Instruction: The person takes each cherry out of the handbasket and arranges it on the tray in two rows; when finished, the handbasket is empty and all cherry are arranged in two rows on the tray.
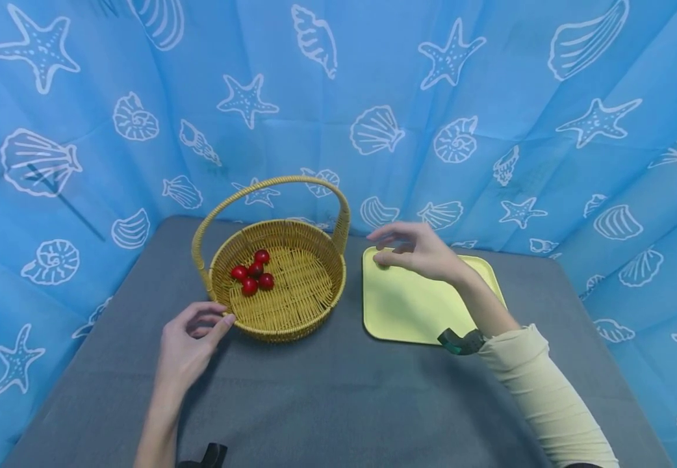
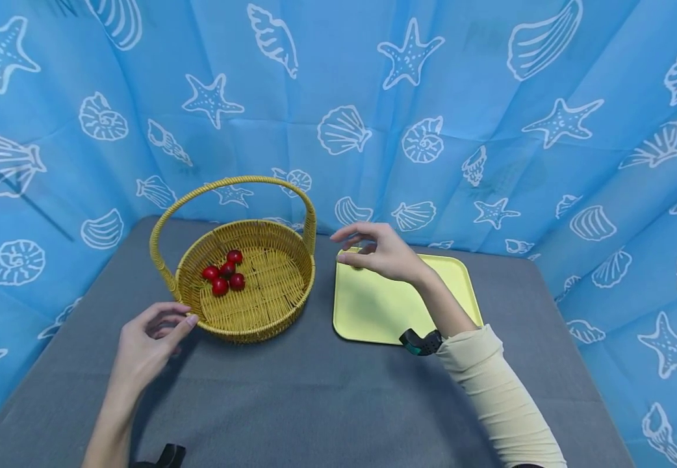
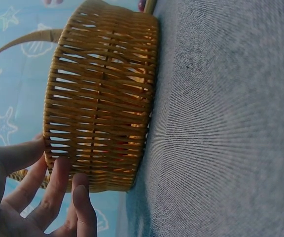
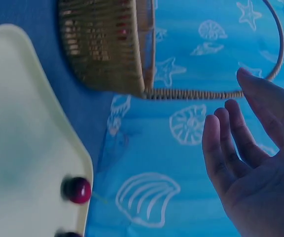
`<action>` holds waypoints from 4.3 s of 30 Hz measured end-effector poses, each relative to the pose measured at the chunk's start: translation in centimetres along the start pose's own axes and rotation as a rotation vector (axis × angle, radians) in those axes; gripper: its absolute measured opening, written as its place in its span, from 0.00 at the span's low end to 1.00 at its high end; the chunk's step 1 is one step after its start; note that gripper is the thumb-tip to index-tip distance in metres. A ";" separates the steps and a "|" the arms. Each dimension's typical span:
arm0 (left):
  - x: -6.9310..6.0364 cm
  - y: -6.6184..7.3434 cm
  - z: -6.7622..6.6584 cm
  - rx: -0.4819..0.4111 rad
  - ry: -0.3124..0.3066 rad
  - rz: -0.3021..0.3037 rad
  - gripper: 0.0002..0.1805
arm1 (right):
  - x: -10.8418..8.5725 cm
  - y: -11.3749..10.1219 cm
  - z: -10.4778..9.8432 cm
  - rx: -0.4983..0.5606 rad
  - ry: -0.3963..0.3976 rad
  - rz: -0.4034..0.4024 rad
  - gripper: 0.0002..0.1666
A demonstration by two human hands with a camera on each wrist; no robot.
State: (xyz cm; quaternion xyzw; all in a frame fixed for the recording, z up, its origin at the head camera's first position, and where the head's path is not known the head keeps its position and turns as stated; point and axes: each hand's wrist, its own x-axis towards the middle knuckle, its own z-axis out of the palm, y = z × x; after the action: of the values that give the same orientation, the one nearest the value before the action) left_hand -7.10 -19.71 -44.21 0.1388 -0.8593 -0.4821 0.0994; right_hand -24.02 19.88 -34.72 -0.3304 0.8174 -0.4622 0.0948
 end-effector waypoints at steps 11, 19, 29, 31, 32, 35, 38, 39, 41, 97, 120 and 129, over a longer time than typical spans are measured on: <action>0.1 -0.2 -0.1 -0.013 -0.003 0.012 0.17 | 3.3 -1.3 4.4 0.035 -0.105 -0.106 0.19; 0.1 -0.1 -0.1 -0.001 -0.012 -0.003 0.18 | 6.4 -2.4 6.8 0.077 -0.192 -0.137 0.19; 0.0 0.0 0.0 0.001 0.002 0.000 0.17 | 10.5 -2.7 9.0 -0.005 -0.260 -0.150 0.18; 0.0 0.0 0.0 0.001 0.007 0.004 0.17 | 11.3 -2.7 9.2 -0.018 -0.264 -0.149 0.19; 0.0 0.0 0.1 0.002 0.008 0.004 0.17 | 11.6 -2.7 9.4 -0.024 -0.263 -0.146 0.19; 0.0 0.0 0.1 0.010 0.006 0.003 0.17 | 12.7 -2.7 9.7 -0.032 -0.255 -0.123 0.19; 0.0 0.0 0.1 0.017 0.007 0.002 0.17 | 13.6 -2.5 10.0 -0.015 -0.255 -0.078 0.20; 0.0 0.0 0.1 0.018 0.008 0.002 0.18 | 13.9 -2.4 10.2 0.002 -0.254 -0.061 0.20; 0.0 0.0 0.1 0.015 0.009 0.005 0.17 | 14.4 -2.0 10.6 0.049 -0.259 -0.026 0.21; -0.1 -0.1 0.1 -0.003 0.000 0.009 0.18 | 16.8 2.5 14.9 0.136 -0.272 0.229 0.16; -0.1 -0.1 0.1 -0.041 -0.011 -0.002 0.17 | 12.9 -2.7 8.6 0.100 -0.333 0.004 0.24; 0.0 -0.1 0.1 -0.047 -0.013 -0.004 0.17 | 7.4 -5.5 3.3 0.077 -0.315 -0.067 0.24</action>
State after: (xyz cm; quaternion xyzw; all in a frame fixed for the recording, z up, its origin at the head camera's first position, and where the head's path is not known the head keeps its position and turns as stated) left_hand -7.11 -19.63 -44.33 0.1352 -0.8481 -0.5032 0.0961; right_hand -25.65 10.98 -30.94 -0.4218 0.7628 -0.4385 0.2188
